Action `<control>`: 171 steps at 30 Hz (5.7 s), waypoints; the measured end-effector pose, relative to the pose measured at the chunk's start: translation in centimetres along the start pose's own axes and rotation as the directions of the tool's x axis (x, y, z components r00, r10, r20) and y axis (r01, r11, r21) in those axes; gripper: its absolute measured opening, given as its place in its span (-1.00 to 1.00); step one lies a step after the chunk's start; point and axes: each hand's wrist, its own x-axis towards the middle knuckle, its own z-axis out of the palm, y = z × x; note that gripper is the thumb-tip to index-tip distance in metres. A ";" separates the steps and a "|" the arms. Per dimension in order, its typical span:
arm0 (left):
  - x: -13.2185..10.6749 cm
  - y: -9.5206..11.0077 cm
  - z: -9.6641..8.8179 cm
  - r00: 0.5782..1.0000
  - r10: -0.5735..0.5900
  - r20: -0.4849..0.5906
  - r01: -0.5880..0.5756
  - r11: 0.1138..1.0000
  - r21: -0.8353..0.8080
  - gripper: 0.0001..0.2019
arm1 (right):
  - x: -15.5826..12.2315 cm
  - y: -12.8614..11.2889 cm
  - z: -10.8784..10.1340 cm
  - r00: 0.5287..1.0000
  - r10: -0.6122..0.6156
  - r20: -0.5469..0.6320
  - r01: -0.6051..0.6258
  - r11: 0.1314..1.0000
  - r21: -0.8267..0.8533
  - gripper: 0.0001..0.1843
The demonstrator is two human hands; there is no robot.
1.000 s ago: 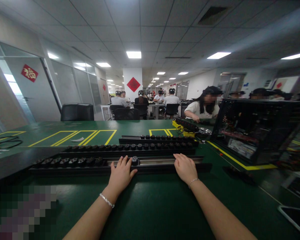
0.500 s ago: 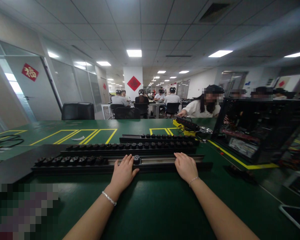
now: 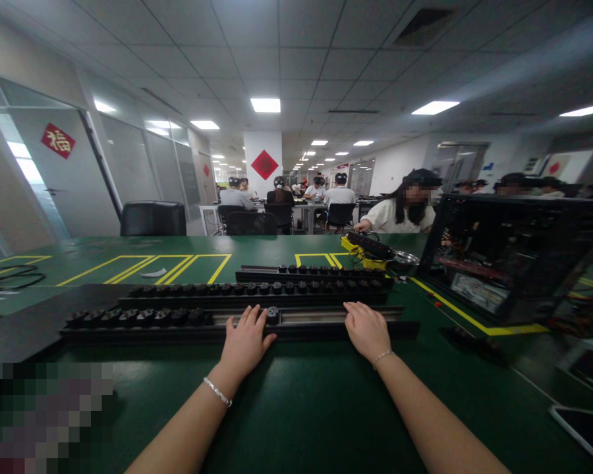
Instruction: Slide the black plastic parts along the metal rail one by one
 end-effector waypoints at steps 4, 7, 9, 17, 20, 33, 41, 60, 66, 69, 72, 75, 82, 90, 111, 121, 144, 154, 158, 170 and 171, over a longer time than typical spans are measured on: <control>0.1 0.1 -0.1 1.000 -0.008 0.026 0.008 1.000 0.007 -0.46 | 0.0 0.0 0.1 1.000 0.000 -0.006 0.000 1.000 -0.009 -0.51; 0.2 0.2 -0.3 0.999 -0.011 0.052 0.011 1.000 0.003 -0.44 | 0.0 0.0 0.1 1.000 -0.001 -0.004 0.001 1.000 -0.008 -0.51; 0.3 0.3 -0.4 0.998 -0.004 0.061 0.004 1.000 -0.006 -0.44 | 0.0 0.0 0.1 1.000 -0.005 -0.003 0.005 1.000 -0.003 -0.51; 0.4 0.4 -0.6 0.997 0.042 0.064 -0.039 0.998 -0.044 -0.44 | -0.1 -0.1 0.0 1.000 0.008 0.001 -0.008 1.000 0.020 -0.50; 0.3 0.4 -0.6 0.998 0.044 0.054 -0.042 0.998 -0.038 -0.43 | -0.1 -0.1 0.0 1.000 0.008 0.005 -0.008 1.000 0.020 -0.49; 0.5 1.2 -0.9 0.994 0.022 0.107 -0.021 1.000 -0.012 -0.44 | -0.1 0.0 0.2 0.999 -0.010 -0.040 0.011 1.000 0.023 -0.52; 1.2 1.0 -2.4 0.964 0.035 0.265 -0.029 0.999 -0.028 -0.39 | -0.3 -0.1 0.3 0.998 -0.010 -0.067 0.013 0.999 0.042 -0.52; 0.3 0.3 -0.7 0.981 0.124 0.152 -0.125 0.992 -0.005 -0.36 | -0.3 -0.2 0.4 0.996 -0.015 -0.084 0.019 0.999 0.051 -0.54; 0.4 0.3 -1.2 0.976 0.124 0.178 -0.123 0.992 -0.021 -0.36 | -0.2 0.0 0.5 0.997 -0.016 -0.075 0.020 0.999 0.043 -0.54; 0.4 0.3 -1.3 0.974 0.131 0.184 -0.128 0.991 -0.032 -0.36 | -0.2 0.0 0.5 0.998 -0.015 -0.068 0.018 0.999 0.039 -0.53; 0.4 0.3 -1.3 0.970 0.148 0.195 -0.142 0.989 -0.041 -0.34 | -0.2 0.0 0.4 0.998 -0.009 -0.058 0.011 0.999 0.039 -0.53; 0.4 0.3 -1.4 0.969 0.154 0.192 -0.149 0.988 -0.038 -0.34 | -0.2 0.0 0.3 0.999 -0.004 -0.049 0.006 0.999 0.038 -0.53; 0.2 1.0 -0.8 0.981 0.154 0.121 -0.153 0.988 -0.021 -0.38 | -0.2 -0.1 0.1 1.000 0.006 -0.029 -0.004 0.999 0.041 -0.52; 0.1 1.2 -0.6 0.987 0.145 0.063 -0.143 0.989 -0.028 -0.39 | -0.2 0.0 0.3 0.999 0.001 -0.039 0.000 1.000 0.022 -0.53; 0.2 2.7 -0.6 0.990 0.121 0.076 -0.116 0.991 -0.067 -0.39 | -0.2 -0.1 0.0 1.000 0.007 -0.022 -0.006 1.000 0.027 -0.52; 0.4 3.2 -0.7 0.991 0.115 0.072 -0.111 0.992 -0.052 -0.39 | -0.1 -0.1 0.3 0.999 0.002 -0.038 -0.001 1.000 0.014 -0.53; -0.2 3.7 -0.7 0.990 0.126 -0.056 -0.132 0.983 -0.126 -0.59 | -0.2 0.0 0.1 0.999 -0.005 -0.032 0.006 1.000 0.026 -0.52; -0.3 3.7 -0.8 0.987 0.147 -0.065 -0.154 0.980 -0.126 -0.55 | -0.2 -0.1 0.1 1.000 -0.002 -0.031 0.002 1.000 0.015 -0.53; -0.2 3.7 -0.9 0.986 0.163 -0.040 -0.166 0.978 -0.125 -0.52 | -0.2 -0.1 0.0 1.000 0.001 -0.025 -0.001 1.000 0.014 -0.52; -0.1 3.6 -0.9 0.985 0.172 -0.025 -0.174 0.971 -0.164 -0.50 | -0.1 0.0 0.2 1.000 0.000 -0.030 0.001 1.000 0.020 -0.52; -0.1 3.6 -0.9 0.985 0.170 -0.025 -0.172 0.971 -0.169 -0.50 | -0.2 0.0 0.2 1.000 -0.001 -0.031 0.002 1.000 0.020 -0.52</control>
